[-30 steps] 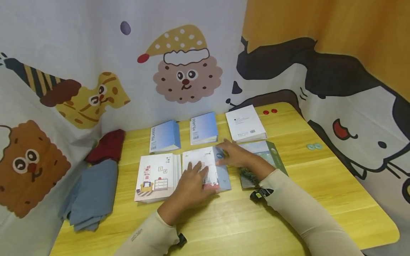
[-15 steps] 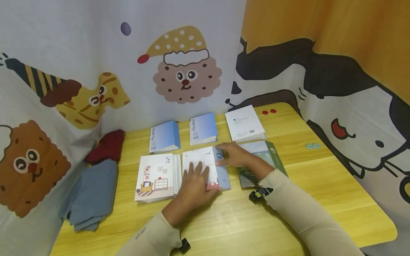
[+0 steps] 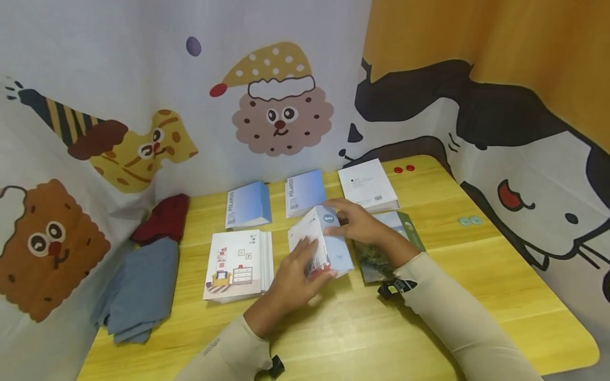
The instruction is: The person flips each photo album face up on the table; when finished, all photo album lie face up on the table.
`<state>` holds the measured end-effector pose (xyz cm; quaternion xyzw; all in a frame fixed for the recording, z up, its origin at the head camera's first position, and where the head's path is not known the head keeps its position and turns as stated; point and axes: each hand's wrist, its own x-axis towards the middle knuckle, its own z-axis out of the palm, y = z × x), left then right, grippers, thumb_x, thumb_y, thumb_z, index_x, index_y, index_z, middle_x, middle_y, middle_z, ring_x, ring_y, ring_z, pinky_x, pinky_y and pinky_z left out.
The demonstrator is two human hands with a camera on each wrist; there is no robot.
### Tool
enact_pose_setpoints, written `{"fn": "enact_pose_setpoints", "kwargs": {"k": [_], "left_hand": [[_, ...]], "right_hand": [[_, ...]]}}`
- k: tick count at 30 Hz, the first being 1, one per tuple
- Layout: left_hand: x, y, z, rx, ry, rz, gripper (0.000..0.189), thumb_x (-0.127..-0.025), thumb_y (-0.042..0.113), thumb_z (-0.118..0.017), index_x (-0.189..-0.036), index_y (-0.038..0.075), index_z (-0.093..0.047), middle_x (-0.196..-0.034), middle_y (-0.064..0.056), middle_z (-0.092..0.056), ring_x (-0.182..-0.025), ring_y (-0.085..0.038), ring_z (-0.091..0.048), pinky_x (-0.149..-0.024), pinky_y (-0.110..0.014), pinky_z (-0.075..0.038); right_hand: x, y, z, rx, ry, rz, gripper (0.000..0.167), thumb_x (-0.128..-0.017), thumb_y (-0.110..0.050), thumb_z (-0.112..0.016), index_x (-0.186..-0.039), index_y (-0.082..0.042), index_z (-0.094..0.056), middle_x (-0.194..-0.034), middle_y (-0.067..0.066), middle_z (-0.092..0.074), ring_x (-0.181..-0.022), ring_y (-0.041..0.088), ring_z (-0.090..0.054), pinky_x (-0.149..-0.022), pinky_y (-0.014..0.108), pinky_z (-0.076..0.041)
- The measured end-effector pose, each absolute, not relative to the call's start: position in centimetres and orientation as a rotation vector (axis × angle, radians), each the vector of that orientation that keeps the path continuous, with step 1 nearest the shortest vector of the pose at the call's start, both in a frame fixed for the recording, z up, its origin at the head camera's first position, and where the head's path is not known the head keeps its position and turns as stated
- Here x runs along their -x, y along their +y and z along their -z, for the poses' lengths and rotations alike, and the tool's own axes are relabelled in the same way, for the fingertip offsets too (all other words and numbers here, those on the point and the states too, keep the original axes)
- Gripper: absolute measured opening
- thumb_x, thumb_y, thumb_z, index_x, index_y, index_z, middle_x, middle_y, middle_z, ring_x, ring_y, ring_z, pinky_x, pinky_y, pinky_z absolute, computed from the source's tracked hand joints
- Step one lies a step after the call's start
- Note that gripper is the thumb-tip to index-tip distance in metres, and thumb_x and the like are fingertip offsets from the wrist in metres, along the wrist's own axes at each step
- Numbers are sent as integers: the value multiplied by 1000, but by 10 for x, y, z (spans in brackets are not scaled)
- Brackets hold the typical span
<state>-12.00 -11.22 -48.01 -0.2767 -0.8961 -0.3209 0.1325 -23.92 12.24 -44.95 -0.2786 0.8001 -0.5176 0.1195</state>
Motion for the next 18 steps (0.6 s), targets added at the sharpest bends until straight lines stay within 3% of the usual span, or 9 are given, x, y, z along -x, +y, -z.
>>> {"fn": "enact_pose_setpoints", "kwargs": {"k": [3, 7, 10, 12, 14, 16, 17, 18], "left_hand": [[122, -109, 476, 861, -2525, 1069, 87, -96, 41, -85, -161, -3, -49, -162, -37, -49, -150, -55, -50, -118, -60, -49], [125, -106, 470, 925, -2434, 1212, 89, -94, 28, -89, -165, -1, -44, -165, -36, -45, -153, -51, -48, -118, -56, -51], [125, -105, 468, 943, -2397, 1347, 89, -94, 20, -89, -166, -2, -41, -169, -35, -40, -155, -50, -45, -111, -52, -56], [124, -106, 468, 942, -2388, 1456, 89, -96, 17, -87, -167, -2, -38, -172, -33, -34, -157, -49, -43, -106, -49, -59], [122, -108, 467, 939, -2371, 1594, 90, -97, 13, -84, -169, -3, -32, -177, -28, -28, -160, -48, -38, -106, -51, -58], [120, -111, 468, 937, -2344, 1721, 92, -99, 9, -82, -172, 0, -26, -180, -22, -23, -163, -46, -33, -109, -53, -57], [120, -112, 468, 937, -2329, 1786, 94, -100, 8, -80, -174, 3, -23, -182, -19, -21, -165, -44, -30, -110, -53, -56], [119, -114, 468, 944, -2307, 1848, 95, -100, 6, -79, -175, 5, -20, -183, -16, -19, -166, -43, -28, -112, -55, -55]], "right_hand": [[237, 123, 442, 795, 2258, 1599, 86, -97, 0, -80, -168, 7, -31, -169, 31, -35, -128, 52, -69, -88, 38, -68], [233, 125, 432, 769, 2217, 1601, 95, -100, -6, -79, -175, -6, -21, -164, 30, -47, -131, 51, -69, -88, 41, -69], [230, 128, 426, 784, 2171, 1606, 95, -104, -11, -75, -177, -10, -14, -152, 34, -60, -118, 38, -78, -82, 41, -69], [227, 131, 422, 809, 2158, 1600, 91, -108, -16, -71, -177, -13, -12, -137, 37, -68, -90, 21, -79, -68, 35, -66], [224, 134, 420, 854, 2128, 1602, 87, -111, -18, -67, -177, -13, -10, -142, 38, -65, -85, 8, -76, -67, 31, -64], [222, 136, 418, 902, 2099, 1593, 87, -112, -23, -65, -178, -14, -9, -156, 35, -55, -82, 3, -71, -65, 28, -59], [221, 137, 417, 920, 2080, 1592, 88, -111, -24, -66, -178, -15, -9, -162, 33, -50, -83, 4, -71, -68, 27, -59], [220, 138, 417, 940, 2056, 1594, 90, -110, -24, -68, -178, -14, -9, -171, 29, -40, -94, 6, -73, -76, 27, -61]]}}
